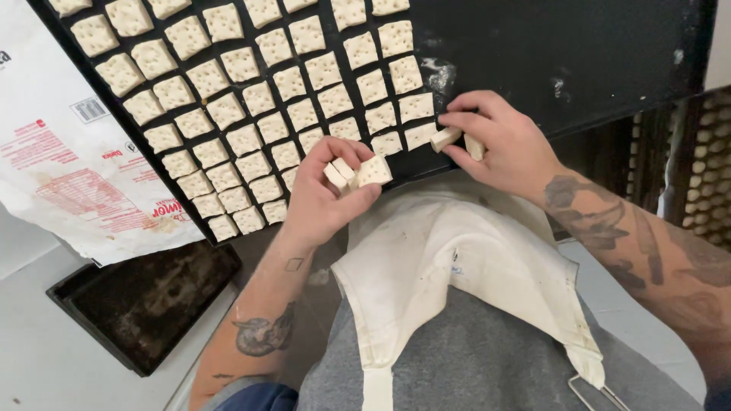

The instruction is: Arrange small pre-cut dough squares onto a baking tray in neat rows.

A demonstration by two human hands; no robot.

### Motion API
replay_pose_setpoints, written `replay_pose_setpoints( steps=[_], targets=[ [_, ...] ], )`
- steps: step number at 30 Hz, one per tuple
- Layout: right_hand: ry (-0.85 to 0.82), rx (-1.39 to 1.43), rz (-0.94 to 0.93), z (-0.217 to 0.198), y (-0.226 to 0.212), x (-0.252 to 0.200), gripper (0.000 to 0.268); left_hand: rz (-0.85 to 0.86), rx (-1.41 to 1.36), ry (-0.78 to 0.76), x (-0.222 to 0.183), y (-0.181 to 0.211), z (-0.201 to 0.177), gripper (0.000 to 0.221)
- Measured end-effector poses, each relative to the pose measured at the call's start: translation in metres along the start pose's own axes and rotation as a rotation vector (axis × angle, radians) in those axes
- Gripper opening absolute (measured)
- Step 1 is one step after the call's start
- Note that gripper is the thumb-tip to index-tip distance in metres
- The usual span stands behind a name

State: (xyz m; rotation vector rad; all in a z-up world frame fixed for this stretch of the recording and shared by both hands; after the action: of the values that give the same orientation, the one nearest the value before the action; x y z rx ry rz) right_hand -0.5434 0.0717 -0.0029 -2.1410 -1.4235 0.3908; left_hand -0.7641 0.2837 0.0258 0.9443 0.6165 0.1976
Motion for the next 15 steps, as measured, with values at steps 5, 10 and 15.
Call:
replay_pose_setpoints(
  steps=[5,10,15],
  targets=[
    [-0.095,0.011,0.054,0.006,0.015,-0.011,0.034,0.145,0.282,-0.050,0.001,0.013,0.023,0.034],
    [0.011,-0.035,-0.176,0.015,-0.011,-0.016,0.022,0.347,0.925,-0.193,0.003,-0.008,0.032,0.014],
    [-0.098,-0.023,0.108,0.012,-0.006,-0.022,0.026,0.398,1.123,-0.271,-0.001,-0.014,0.029,0.017]
  ],
)
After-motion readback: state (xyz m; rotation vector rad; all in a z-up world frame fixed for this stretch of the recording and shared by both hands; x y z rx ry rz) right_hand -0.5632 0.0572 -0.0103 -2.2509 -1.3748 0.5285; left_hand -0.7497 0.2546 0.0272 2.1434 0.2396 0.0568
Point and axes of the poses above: each hand's wrist, its own x-axis towards the middle knuckle, its own z-axis out of the palm, y = z × x, the point moved 4 cm from there along x, towards the middle knuckle, and after that the axes turned 14 degrees about -x, right-handed, at the moved point
